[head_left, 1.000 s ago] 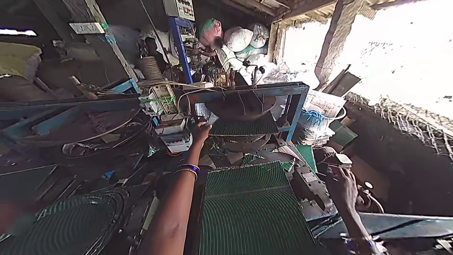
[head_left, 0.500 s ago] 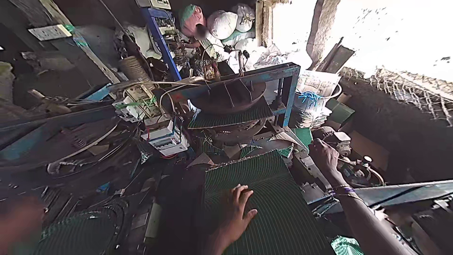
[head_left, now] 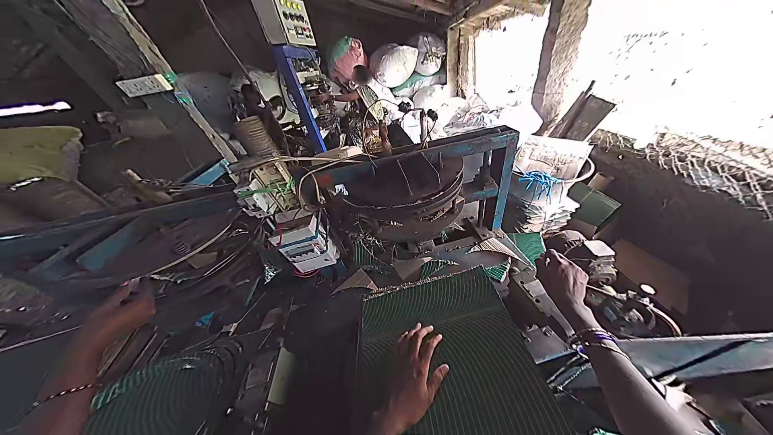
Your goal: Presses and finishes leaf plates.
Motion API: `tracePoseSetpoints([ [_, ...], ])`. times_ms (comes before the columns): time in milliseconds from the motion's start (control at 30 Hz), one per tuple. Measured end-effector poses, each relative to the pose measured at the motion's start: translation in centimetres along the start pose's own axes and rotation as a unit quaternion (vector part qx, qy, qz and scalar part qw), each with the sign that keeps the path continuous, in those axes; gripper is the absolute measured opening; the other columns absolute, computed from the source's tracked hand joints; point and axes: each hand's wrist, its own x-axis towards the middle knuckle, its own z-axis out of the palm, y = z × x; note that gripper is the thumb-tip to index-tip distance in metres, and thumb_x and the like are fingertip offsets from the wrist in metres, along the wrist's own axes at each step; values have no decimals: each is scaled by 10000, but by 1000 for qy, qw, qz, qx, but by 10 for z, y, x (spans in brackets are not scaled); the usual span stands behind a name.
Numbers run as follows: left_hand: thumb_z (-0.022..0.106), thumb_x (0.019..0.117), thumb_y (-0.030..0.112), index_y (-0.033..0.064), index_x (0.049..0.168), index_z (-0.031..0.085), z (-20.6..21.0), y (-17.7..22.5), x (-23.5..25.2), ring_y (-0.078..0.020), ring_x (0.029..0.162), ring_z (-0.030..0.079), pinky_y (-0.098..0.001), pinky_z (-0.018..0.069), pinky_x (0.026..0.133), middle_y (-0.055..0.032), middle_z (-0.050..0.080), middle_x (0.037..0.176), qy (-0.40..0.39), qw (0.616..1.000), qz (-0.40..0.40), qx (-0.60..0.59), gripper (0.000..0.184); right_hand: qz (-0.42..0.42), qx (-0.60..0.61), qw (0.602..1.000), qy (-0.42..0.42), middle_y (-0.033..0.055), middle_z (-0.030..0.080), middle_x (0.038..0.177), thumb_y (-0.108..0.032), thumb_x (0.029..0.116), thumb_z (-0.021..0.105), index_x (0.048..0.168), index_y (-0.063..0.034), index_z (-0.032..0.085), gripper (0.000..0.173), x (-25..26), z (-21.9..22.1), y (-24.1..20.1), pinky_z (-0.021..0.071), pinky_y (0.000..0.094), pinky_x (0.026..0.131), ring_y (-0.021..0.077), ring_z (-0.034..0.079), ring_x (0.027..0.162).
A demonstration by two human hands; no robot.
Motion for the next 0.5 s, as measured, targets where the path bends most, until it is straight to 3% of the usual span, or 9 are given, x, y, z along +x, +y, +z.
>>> tracePoseSetpoints([
  [167,428,1027,587,239,1447,574,2,0,-1,-266,1484,381,-525,295,1209,-37,491,1552,5,1000,3,4,565,1,0,1000,0,256,722,1004,-243,1023,532,1037,9,701,304,-1,0,0,503,656,791,463,704,954],
  [233,426,1025,593,247,1450,570,2,0,-1,-261,1488,372,-522,287,1212,-31,485,1554,-1,1000,-2,-2,567,17,-3,1000,-23,251,723,1063,-240,1034,511,1147,-31,699,303,-1,-4,-3,500,663,828,465,697,1002],
  [333,460,1009,599,256,1424,595,-2,-3,1,-259,1491,359,-547,281,1202,-15,487,1551,-13,998,-17,-62,555,31,56,998,-6,246,717,1167,-111,1017,487,1373,-135,652,392,-13,-21,-2,492,710,845,497,684,1039],
  [400,535,1004,527,197,1390,629,-11,-9,5,-229,1478,373,-515,261,1218,-23,519,1521,-15,983,-40,-177,516,30,132,990,44,221,721,1170,-53,1016,495,1346,-104,668,376,-44,-35,14,488,708,871,471,684,1047],
  [500,575,1017,361,30,1392,581,-35,-23,26,-237,1378,499,-432,418,1147,-142,571,1438,27,923,-79,-375,500,12,245,965,92,234,728,1097,-4,1010,519,1200,41,692,261,-102,-44,51,539,619,900,388,715,985],
])
